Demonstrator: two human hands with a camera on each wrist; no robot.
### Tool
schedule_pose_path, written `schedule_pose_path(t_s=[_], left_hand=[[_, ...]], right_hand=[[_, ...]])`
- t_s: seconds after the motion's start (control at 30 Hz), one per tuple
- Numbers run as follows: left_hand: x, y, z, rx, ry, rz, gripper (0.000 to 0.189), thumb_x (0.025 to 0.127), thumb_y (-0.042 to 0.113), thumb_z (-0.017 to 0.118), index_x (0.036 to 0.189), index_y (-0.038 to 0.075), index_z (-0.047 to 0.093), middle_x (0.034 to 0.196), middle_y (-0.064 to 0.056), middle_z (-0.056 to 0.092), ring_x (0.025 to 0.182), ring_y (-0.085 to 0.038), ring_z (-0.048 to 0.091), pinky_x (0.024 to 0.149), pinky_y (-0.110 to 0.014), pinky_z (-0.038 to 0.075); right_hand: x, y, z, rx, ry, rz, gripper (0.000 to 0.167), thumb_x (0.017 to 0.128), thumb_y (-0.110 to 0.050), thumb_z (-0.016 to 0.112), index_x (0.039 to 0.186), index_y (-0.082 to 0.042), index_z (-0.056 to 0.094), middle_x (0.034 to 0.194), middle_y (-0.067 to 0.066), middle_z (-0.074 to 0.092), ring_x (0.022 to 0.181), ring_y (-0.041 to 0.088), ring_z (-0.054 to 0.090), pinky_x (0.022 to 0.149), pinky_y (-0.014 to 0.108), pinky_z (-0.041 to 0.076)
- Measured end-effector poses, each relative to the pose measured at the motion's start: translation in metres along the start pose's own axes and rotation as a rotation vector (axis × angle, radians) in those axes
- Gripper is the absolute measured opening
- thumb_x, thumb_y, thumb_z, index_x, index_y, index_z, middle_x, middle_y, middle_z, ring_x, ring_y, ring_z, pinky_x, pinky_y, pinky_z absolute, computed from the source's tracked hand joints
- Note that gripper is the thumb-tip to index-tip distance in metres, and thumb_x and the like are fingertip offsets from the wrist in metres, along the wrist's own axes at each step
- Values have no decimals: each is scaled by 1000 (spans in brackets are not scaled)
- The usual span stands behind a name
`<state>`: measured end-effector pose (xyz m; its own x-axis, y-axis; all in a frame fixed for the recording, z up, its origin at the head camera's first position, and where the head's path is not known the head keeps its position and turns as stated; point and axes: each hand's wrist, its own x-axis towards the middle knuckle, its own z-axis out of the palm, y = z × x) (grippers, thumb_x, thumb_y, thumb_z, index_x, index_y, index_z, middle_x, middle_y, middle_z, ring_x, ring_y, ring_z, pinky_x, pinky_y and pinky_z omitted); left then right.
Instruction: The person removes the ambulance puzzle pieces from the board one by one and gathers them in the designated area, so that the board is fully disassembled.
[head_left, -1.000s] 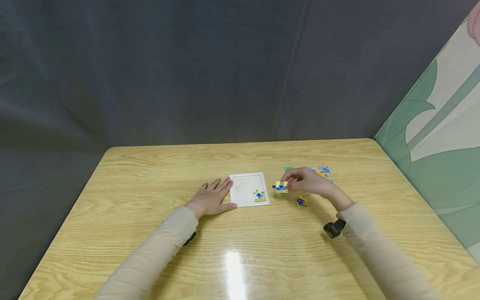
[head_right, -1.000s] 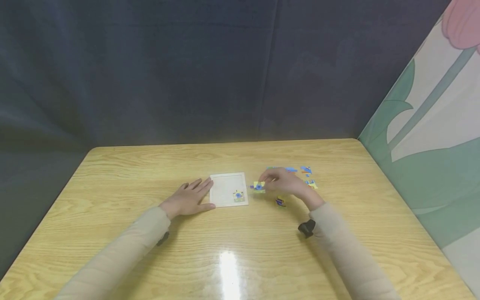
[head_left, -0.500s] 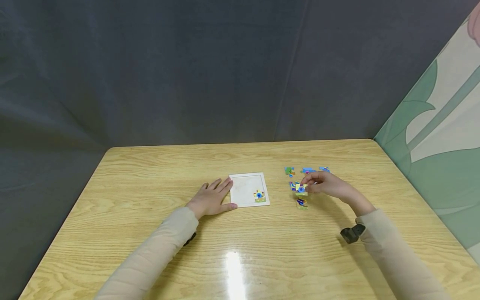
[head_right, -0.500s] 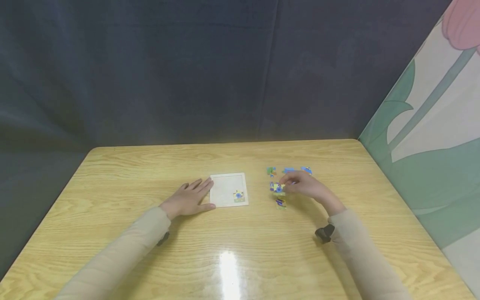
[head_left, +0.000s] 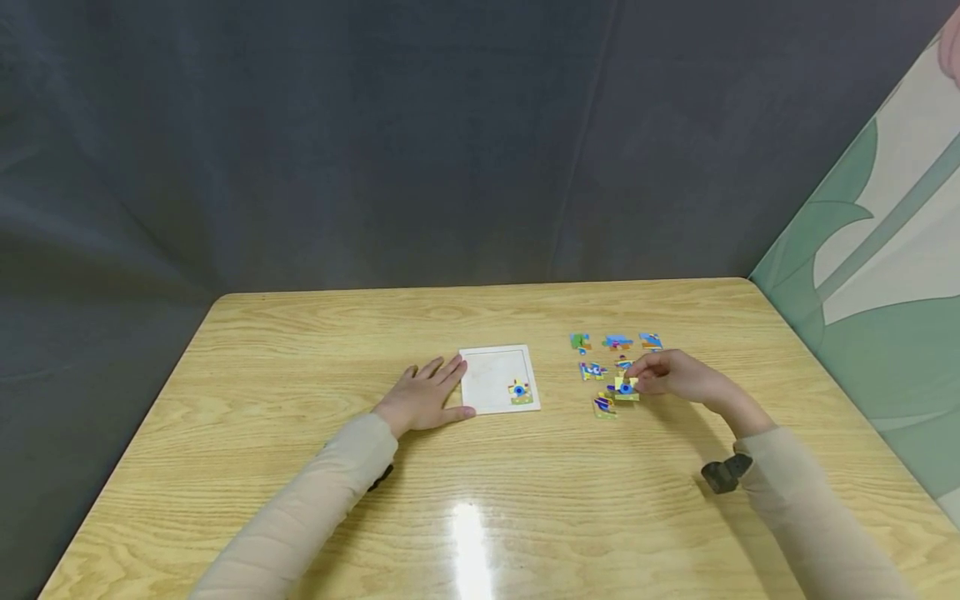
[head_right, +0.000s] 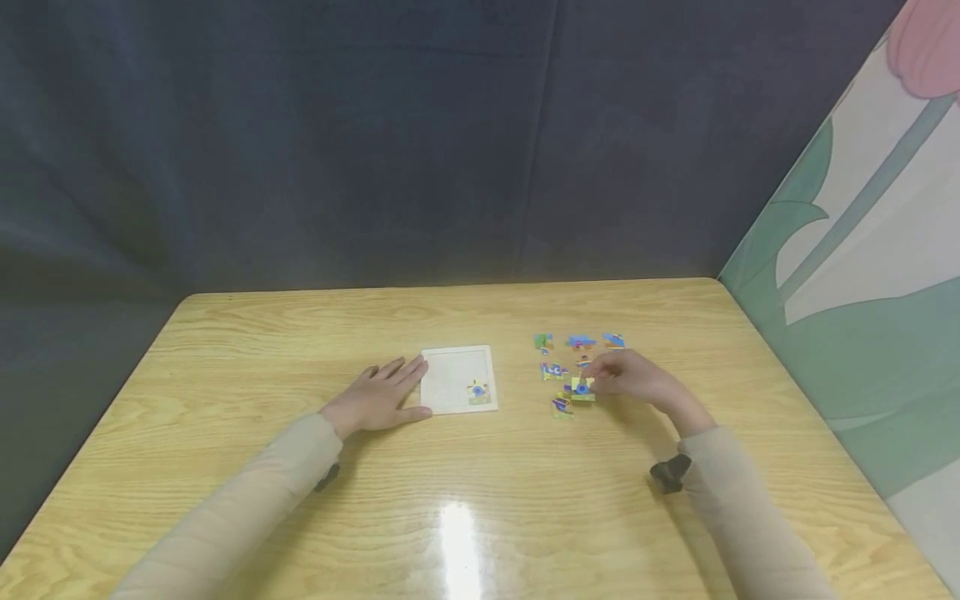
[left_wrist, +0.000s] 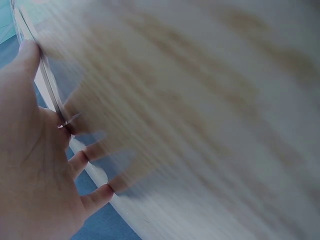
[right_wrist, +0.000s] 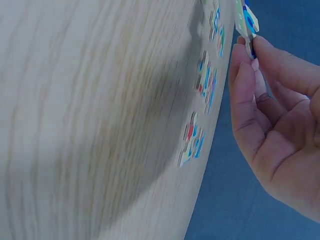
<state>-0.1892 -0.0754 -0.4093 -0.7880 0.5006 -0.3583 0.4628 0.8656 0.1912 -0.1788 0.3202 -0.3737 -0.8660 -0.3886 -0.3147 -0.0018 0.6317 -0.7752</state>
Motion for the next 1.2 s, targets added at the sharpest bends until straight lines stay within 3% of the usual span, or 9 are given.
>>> schedule_pose_path(t_s=[0.3, 0.7, 0.97, 1.2], left_hand=[[0, 0, 0, -11, 4, -2, 80, 94, 64, 35, 156, 23, 5, 163, 7, 0, 151, -24, 7, 120, -55, 12], [-1, 1, -1, -18, 1, 7, 78, 95, 62, 37, 156, 22, 7, 163, 5, 2, 151, -25, 8, 120, -56, 14], [0, 0, 0, -9, 0, -1, 80, 94, 64, 36, 156, 23, 6, 163, 7, 1, 151, -24, 8, 120, -55, 14], [0, 0, -1, -15, 0, 0, 79, 94, 64, 36, 156, 23, 6, 163, 7, 2, 151, -24, 8, 120, -55, 14]], right_hand=[[-7, 9, -7, 26, -6, 26, 30, 91, 9, 49, 119, 21, 51, 101, 8, 63, 82, -2, 57, 78, 21, 56], [-11, 15, -8, 51, -55, 61, 34, 89, 7, 53, 120, 22, 51, 94, -6, 62, 79, -2, 53, 72, 17, 51], [-11, 16, -8, 12, -68, 54, 32, 91, 3, 53, 119, 19, 53, 97, 1, 64, 81, -1, 56, 73, 19, 52], [-10, 17, -8, 41, -90, 81, 32, 91, 3, 53, 118, 20, 52, 99, 3, 64, 80, 0, 56, 73, 19, 52]])
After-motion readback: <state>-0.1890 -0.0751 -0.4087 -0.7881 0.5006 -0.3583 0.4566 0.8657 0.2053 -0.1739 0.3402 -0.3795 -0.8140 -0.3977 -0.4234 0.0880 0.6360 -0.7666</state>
